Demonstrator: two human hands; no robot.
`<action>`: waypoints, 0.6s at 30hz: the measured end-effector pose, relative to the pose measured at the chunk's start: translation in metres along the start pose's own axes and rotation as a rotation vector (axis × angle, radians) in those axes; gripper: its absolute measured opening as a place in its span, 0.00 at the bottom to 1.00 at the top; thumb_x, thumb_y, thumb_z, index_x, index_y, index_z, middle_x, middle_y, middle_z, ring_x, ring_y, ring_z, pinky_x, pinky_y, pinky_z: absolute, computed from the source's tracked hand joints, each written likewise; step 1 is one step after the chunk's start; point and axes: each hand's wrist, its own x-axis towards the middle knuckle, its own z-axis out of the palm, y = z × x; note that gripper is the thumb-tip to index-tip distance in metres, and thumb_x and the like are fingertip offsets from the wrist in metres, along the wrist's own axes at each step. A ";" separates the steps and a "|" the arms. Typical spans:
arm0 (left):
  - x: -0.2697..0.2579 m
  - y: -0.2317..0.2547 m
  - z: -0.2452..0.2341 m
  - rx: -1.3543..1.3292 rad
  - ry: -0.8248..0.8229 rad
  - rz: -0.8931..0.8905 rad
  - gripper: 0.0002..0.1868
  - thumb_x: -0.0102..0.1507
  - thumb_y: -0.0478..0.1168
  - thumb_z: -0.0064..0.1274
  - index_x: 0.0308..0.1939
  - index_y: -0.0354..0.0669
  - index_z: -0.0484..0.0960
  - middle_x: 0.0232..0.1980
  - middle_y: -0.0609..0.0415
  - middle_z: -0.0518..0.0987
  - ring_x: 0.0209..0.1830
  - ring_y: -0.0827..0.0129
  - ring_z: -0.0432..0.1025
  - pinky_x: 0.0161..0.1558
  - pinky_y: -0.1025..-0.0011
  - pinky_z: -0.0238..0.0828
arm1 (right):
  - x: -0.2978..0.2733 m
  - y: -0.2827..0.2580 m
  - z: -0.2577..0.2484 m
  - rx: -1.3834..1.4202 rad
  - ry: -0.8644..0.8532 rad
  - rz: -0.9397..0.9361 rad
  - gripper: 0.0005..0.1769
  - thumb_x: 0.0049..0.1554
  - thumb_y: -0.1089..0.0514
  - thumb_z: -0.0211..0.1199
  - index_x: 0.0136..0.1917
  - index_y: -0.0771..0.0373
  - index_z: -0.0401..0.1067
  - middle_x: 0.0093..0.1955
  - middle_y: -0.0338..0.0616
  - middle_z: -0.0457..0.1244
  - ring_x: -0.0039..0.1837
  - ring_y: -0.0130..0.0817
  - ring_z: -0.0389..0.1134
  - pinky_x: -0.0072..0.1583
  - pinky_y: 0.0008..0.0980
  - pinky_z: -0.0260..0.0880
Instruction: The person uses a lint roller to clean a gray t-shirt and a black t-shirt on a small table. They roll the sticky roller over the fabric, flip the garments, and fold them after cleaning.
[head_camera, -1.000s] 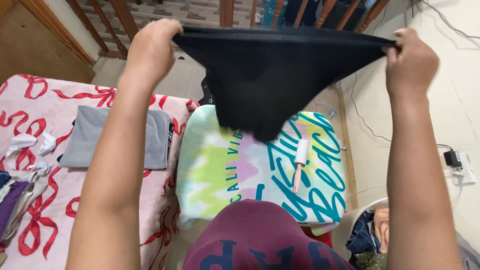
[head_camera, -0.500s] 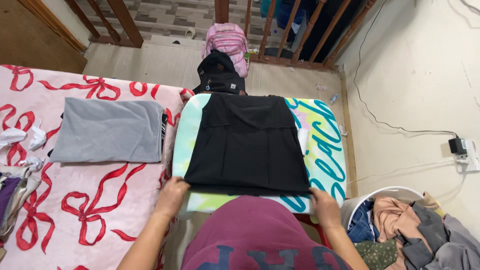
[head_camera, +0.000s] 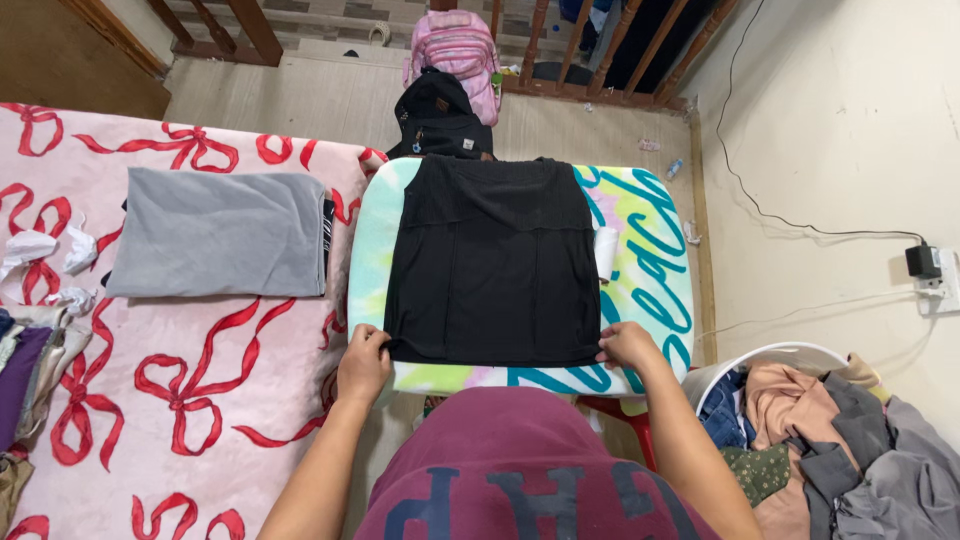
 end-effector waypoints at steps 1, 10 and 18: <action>0.001 -0.002 0.000 0.023 0.001 -0.002 0.10 0.57 0.33 0.57 0.41 0.49 0.80 0.48 0.51 0.77 0.48 0.51 0.74 0.47 0.55 0.73 | 0.003 -0.002 -0.003 -0.127 -0.005 0.041 0.13 0.58 0.59 0.62 0.53 0.68 0.78 0.40 0.58 0.75 0.40 0.43 0.78 0.44 0.41 0.77; -0.015 -0.023 0.007 -0.002 0.052 -0.169 0.12 0.58 0.31 0.54 0.45 0.47 0.79 0.48 0.50 0.75 0.45 0.50 0.74 0.46 0.55 0.71 | 0.037 -0.020 0.021 -0.290 0.577 -0.243 0.21 0.58 0.44 0.62 0.49 0.65 0.77 0.50 0.61 0.70 0.56 0.60 0.71 0.57 0.51 0.69; -0.019 -0.004 0.008 0.194 0.062 -0.017 0.21 0.51 0.32 0.55 0.50 0.44 0.81 0.55 0.45 0.75 0.57 0.51 0.70 0.57 0.53 0.66 | 0.072 -0.001 0.023 -0.089 0.689 -0.200 0.24 0.48 0.59 0.67 0.57 0.67 0.68 0.51 0.61 0.69 0.53 0.55 0.72 0.57 0.48 0.71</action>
